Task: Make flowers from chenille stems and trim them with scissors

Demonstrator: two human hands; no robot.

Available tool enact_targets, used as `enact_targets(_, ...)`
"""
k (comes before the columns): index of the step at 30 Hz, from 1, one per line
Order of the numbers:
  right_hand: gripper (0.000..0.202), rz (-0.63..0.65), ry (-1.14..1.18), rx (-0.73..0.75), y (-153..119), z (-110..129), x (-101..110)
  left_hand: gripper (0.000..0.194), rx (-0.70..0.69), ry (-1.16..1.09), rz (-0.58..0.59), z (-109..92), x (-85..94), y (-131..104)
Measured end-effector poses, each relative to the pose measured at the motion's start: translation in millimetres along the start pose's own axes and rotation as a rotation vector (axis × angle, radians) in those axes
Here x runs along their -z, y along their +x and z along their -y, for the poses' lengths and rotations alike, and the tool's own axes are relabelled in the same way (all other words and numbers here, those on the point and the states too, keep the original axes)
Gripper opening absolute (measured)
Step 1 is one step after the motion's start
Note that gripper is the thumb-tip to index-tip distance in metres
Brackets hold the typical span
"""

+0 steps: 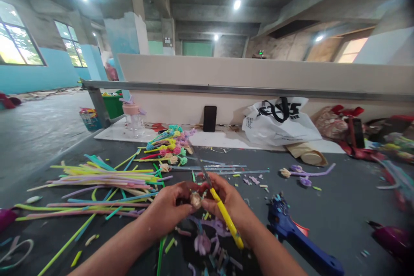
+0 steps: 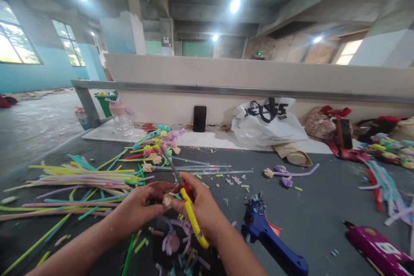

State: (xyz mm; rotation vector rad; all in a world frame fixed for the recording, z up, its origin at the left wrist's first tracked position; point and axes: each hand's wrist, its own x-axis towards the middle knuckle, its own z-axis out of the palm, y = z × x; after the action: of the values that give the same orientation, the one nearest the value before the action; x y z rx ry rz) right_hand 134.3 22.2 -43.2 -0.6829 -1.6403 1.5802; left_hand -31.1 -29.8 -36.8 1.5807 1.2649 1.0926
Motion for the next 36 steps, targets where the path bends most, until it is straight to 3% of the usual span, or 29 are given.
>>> enact_targets(5, 0.045, -0.378, -0.187, 0.207, 2.5, 0.8, 11.6, 0.037, 0.062, -0.051, -0.236, 6.5, 16.1, 9.7)
enact_targets(8, 0.039, -0.383, -0.307, 0.297, -0.2, -0.2, 11.8, 0.031, 0.086, -0.19, -0.378, 15.4, 24.8, 19.2)
enact_targets(11, 0.038, -0.259, -0.508, 0.266, -4.3, -5.4, 3.7, 0.029, 0.115, -0.39, -0.458, 21.5, 28.5, 24.9)
enact_targets(14, 0.042, -0.178, -0.77, 0.219, -6.6, -9.1, -5.9, 0.026, 0.106, -0.545, -0.452, 18.5, 27.4, 23.5)
enact_targets(20, 0.042, -0.205, -1.074, 0.1, -6.8, -0.5, -11.7, 0.02, 0.0, -0.636, -0.38, 8.2, 22.7, 16.6)
enact_targets(27, 0.048, -0.192, -1.184, 0.048, -10.5, 6.3, -14.2, 0.013, -0.033, -0.624, -0.364, 11.8, 20.8, 15.1)
enact_targets(36, 0.05, -0.202, -1.216, 0.045, -11.4, 6.5, -16.6, 0.016, 0.035, -0.618, -0.329, 7.1, 15.2, 11.5)
